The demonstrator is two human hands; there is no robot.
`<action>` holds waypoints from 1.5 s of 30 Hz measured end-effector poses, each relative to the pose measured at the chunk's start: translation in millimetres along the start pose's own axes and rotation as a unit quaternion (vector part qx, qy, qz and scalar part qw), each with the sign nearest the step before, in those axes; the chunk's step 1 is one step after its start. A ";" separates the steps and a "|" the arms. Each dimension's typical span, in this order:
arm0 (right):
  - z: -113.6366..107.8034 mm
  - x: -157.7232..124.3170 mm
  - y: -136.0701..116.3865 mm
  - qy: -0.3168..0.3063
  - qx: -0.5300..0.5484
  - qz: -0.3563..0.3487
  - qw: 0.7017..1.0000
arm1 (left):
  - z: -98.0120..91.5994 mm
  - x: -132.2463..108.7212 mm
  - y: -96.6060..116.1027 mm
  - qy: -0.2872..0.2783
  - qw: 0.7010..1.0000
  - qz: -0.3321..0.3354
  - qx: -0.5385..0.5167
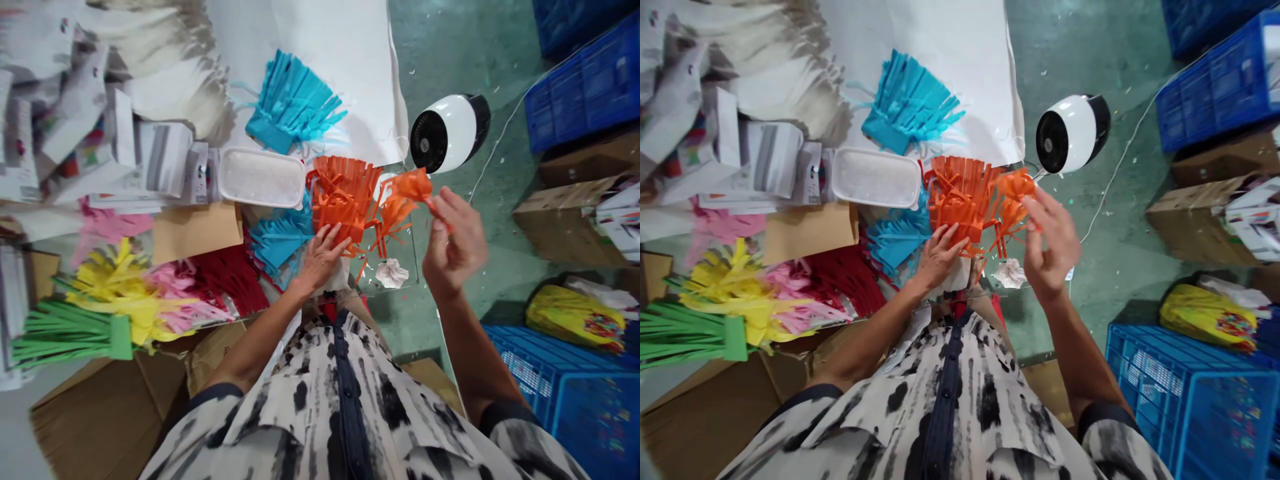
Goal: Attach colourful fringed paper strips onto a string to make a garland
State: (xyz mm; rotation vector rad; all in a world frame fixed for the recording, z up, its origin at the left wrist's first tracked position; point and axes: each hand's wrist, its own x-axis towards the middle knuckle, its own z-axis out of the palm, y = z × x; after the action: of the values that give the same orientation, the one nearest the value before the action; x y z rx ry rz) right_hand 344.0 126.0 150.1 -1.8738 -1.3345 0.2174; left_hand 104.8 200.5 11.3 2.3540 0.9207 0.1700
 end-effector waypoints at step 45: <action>169.9 -74.7 -11.9 -0.201 -0.135 -0.167 0.956 | -56.0 -88.5 -73.2 0.371 0.902 -0.212 -0.057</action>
State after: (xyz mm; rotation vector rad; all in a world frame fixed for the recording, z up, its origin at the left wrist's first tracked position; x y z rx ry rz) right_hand 209.4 150.0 24.0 -1.8458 -2.0247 0.2578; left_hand -21.9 212.5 23.1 1.9102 1.6941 0.9567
